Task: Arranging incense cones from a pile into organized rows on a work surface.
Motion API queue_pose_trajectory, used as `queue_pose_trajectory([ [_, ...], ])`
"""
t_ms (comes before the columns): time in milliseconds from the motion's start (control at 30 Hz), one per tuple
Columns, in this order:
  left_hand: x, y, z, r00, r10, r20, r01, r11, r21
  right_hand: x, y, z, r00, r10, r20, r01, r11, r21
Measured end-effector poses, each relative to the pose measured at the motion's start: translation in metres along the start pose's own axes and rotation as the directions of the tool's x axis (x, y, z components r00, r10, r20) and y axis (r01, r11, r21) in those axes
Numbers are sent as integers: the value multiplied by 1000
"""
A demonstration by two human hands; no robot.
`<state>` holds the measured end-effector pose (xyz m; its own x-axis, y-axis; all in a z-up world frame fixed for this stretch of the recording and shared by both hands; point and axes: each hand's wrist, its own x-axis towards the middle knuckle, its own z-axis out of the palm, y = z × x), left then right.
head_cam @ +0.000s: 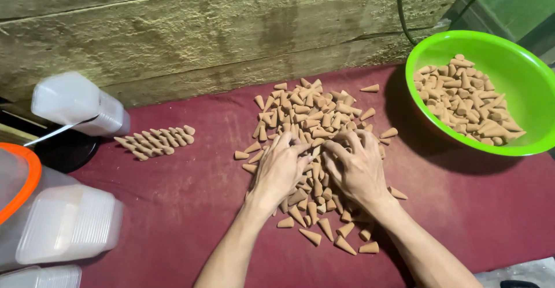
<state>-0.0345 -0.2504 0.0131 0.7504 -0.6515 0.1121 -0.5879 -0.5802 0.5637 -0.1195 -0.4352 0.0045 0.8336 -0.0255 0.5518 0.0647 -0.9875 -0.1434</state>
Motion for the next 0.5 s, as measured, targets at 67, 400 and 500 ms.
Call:
queue_pose_trajectory([
  [67, 2, 5, -8, 999, 7, 54, -9, 999, 42, 1, 2, -4, 1000, 23, 22, -24, 998, 52],
  [400, 1, 6, -5, 996, 52, -66, -52, 999, 2, -1, -2, 0, 998, 45, 42, -49, 994, 95],
  [500, -3, 11, -8, 954, 229, -193, -190, 961, 202, -2, -2, 3, 997, 61, 38, -65, 992, 110],
])
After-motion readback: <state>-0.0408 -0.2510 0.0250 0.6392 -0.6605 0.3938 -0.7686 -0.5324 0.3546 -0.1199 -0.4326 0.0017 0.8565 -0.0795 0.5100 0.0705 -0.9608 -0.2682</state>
